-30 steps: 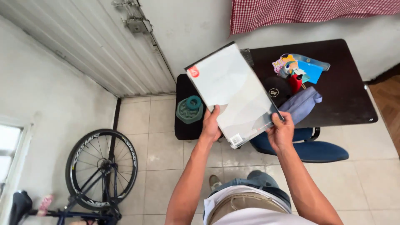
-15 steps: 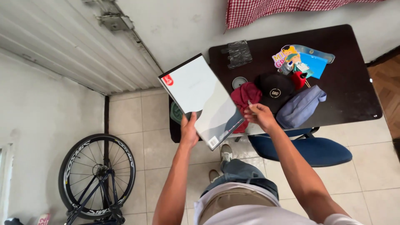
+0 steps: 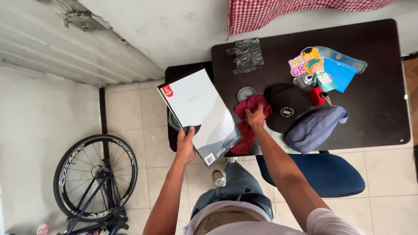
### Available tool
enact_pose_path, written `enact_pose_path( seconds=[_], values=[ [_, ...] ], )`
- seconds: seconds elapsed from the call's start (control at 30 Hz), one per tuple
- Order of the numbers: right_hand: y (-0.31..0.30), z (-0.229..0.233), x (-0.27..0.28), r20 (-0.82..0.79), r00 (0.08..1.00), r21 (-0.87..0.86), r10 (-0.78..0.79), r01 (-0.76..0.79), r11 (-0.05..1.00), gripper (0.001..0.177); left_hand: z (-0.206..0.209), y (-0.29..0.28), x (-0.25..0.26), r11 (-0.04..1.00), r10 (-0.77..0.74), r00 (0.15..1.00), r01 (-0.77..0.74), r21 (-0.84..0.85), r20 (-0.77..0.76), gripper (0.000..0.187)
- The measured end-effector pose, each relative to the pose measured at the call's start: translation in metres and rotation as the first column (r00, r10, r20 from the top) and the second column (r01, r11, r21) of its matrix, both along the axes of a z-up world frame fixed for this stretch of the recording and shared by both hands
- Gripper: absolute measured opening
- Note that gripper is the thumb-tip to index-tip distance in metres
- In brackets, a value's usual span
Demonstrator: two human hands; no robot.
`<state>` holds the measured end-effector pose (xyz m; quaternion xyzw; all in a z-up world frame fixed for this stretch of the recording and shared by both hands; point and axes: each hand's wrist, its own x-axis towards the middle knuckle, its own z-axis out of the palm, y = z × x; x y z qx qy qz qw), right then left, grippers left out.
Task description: The person picks up various notebooks and folders from a table, inspects them, and then places them onto a shelf for organization.
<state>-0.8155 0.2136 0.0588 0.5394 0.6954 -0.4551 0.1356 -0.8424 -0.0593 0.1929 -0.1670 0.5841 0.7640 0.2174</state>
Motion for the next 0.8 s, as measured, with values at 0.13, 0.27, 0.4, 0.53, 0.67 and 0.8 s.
enact_pose_path(
  seconds=[0.13, 0.27, 0.4, 0.53, 0.67, 0.8],
  values=[
    [0.034, -0.107, -0.003, -0.03, 0.998, 0.1, 0.06, -0.057, 0.993, 0.017, -0.007, 0.002, -0.005, 1.0, 0.006, 1.0, -0.006, -0.011, 0.016, 0.052],
    [0.045, -0.074, 0.0, 0.026, 0.999, 0.092, 0.046, -0.048, 0.995, 0.051, -0.003, 0.004, -0.008, 1.0, -0.018, 1.0, 0.018, -0.012, -0.008, 0.047],
    [0.04, -0.071, 0.009, 0.114, 0.974, 0.016, 0.196, -0.199, 0.98, 0.07, 0.0, 0.004, -0.012, 0.997, -0.065, 0.997, 0.064, -0.031, -0.042, 0.048],
    [0.046, -0.085, 0.012, 0.179, 0.943, 0.064, 0.281, -0.296, 0.953, 0.052, -0.009, 0.007, -0.014, 0.999, -0.045, 0.996, 0.045, 0.007, -0.072, 0.046],
    [0.049, -0.103, 0.02, -0.104, 0.992, 0.241, 0.077, -0.05, 0.969, 0.026, -0.002, -0.005, -0.01, 0.984, -0.172, 0.985, 0.173, 0.029, -0.031, 0.049],
    [0.056, 0.002, 0.008, -0.62, 0.784, 0.288, 0.015, 0.209, 0.935, 0.016, 0.02, -0.006, -0.016, 0.967, -0.242, 0.967, 0.248, 0.061, -0.082, 0.051]
  ],
)
